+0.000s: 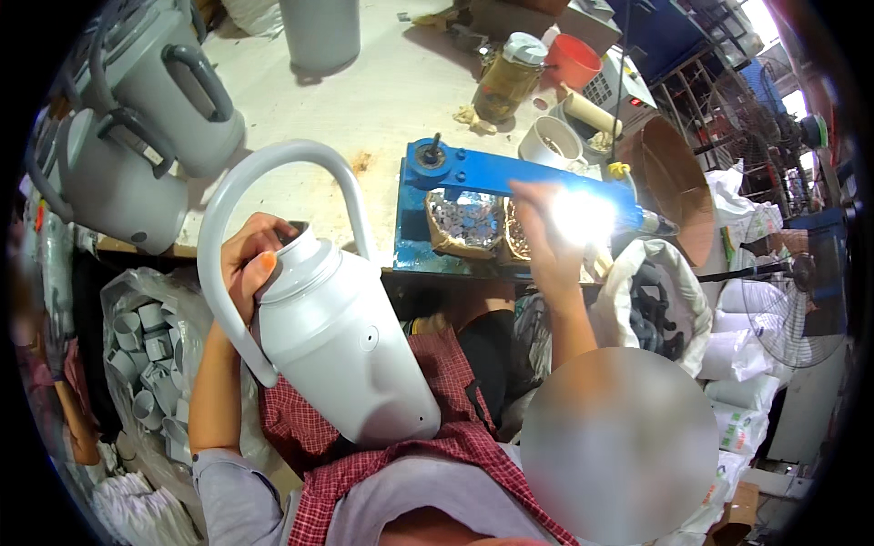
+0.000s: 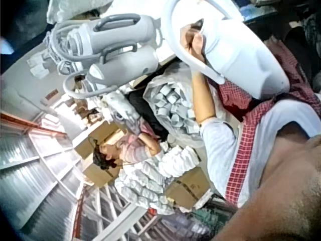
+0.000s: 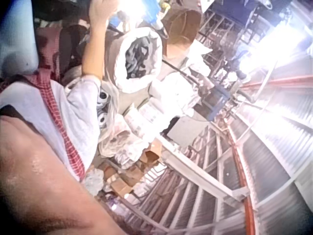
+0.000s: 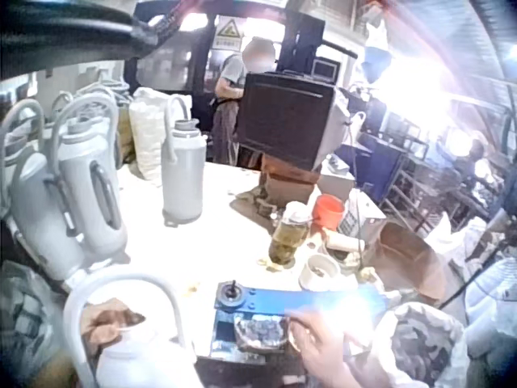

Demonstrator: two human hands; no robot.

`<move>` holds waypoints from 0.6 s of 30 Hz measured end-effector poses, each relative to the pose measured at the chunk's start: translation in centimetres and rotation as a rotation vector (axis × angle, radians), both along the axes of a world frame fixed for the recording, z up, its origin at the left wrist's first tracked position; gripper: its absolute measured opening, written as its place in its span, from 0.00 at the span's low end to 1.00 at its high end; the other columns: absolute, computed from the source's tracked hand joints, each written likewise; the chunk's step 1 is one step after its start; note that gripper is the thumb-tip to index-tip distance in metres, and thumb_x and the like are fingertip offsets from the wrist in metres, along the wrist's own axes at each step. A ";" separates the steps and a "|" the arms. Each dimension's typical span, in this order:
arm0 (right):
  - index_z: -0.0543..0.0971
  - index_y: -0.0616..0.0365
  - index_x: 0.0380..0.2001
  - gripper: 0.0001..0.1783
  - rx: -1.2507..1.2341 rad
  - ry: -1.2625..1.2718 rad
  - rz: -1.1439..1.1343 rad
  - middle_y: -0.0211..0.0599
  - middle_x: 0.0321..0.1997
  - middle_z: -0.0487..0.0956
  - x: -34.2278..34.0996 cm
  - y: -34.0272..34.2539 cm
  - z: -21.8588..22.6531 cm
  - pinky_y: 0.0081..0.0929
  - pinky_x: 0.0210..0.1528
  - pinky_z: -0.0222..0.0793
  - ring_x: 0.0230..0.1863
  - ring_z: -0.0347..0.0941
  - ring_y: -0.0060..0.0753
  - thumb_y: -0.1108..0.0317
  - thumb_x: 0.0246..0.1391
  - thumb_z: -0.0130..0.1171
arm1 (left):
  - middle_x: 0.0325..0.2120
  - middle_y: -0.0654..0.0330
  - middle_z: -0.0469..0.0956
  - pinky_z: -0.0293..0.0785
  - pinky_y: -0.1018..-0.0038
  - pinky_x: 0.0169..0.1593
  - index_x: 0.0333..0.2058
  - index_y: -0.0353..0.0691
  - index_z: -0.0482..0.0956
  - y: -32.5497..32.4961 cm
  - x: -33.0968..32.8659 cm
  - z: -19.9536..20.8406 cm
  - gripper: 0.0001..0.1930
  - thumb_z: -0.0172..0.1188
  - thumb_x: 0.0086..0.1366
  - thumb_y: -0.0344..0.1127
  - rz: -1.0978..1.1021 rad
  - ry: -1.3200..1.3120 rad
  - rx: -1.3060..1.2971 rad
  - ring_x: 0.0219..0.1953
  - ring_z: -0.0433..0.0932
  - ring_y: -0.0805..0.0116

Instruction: The person assembles grey electric kettles by attaching handles and lids. They pick up a kettle body, secure a handle using a blue manual press tool, and then screw on a lid. The completed units are placed on a nearby table.

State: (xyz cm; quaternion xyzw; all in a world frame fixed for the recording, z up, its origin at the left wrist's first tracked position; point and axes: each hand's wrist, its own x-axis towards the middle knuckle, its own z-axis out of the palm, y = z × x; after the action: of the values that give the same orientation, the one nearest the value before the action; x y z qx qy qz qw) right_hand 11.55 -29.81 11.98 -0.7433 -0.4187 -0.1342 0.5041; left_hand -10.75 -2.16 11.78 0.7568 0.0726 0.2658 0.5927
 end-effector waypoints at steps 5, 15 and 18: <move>0.80 0.65 0.33 0.04 -0.024 0.104 0.260 0.38 0.32 0.79 1.5 7.5 4.5 0.20 0.32 0.72 0.28 0.76 0.24 0.77 0.53 0.59 | 0.20 0.59 0.66 0.58 0.75 0.30 0.15 0.34 0.64 2.2 -1.5 0.6 0.25 0.58 0.56 0.50 -0.060 0.106 0.054 0.26 0.65 0.70; 0.79 0.67 0.35 0.08 -0.300 0.248 0.307 0.36 0.24 0.81 2.8 8.7 5.9 0.17 0.29 0.75 0.25 0.80 0.23 0.72 0.56 0.59 | 0.20 0.61 0.63 0.56 0.76 0.32 0.14 0.38 0.62 3.0 -2.6 -0.7 0.24 0.58 0.54 0.51 0.044 0.054 -0.030 0.26 0.61 0.72; 0.79 0.68 0.35 0.09 -0.371 0.268 0.365 0.36 0.24 0.81 3.4 8.9 6.9 0.17 0.29 0.75 0.25 0.80 0.22 0.71 0.57 0.59 | 0.20 0.61 0.63 0.56 0.76 0.32 0.15 0.38 0.62 2.7 -2.2 -0.3 0.25 0.59 0.53 0.53 0.021 0.103 -0.031 0.26 0.61 0.72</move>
State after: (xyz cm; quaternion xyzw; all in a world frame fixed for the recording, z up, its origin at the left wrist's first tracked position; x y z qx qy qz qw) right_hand 14.92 -20.92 18.84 -0.7462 -0.4926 0.1372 0.4263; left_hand -12.97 0.53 11.50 0.7594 0.1149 0.2318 0.5969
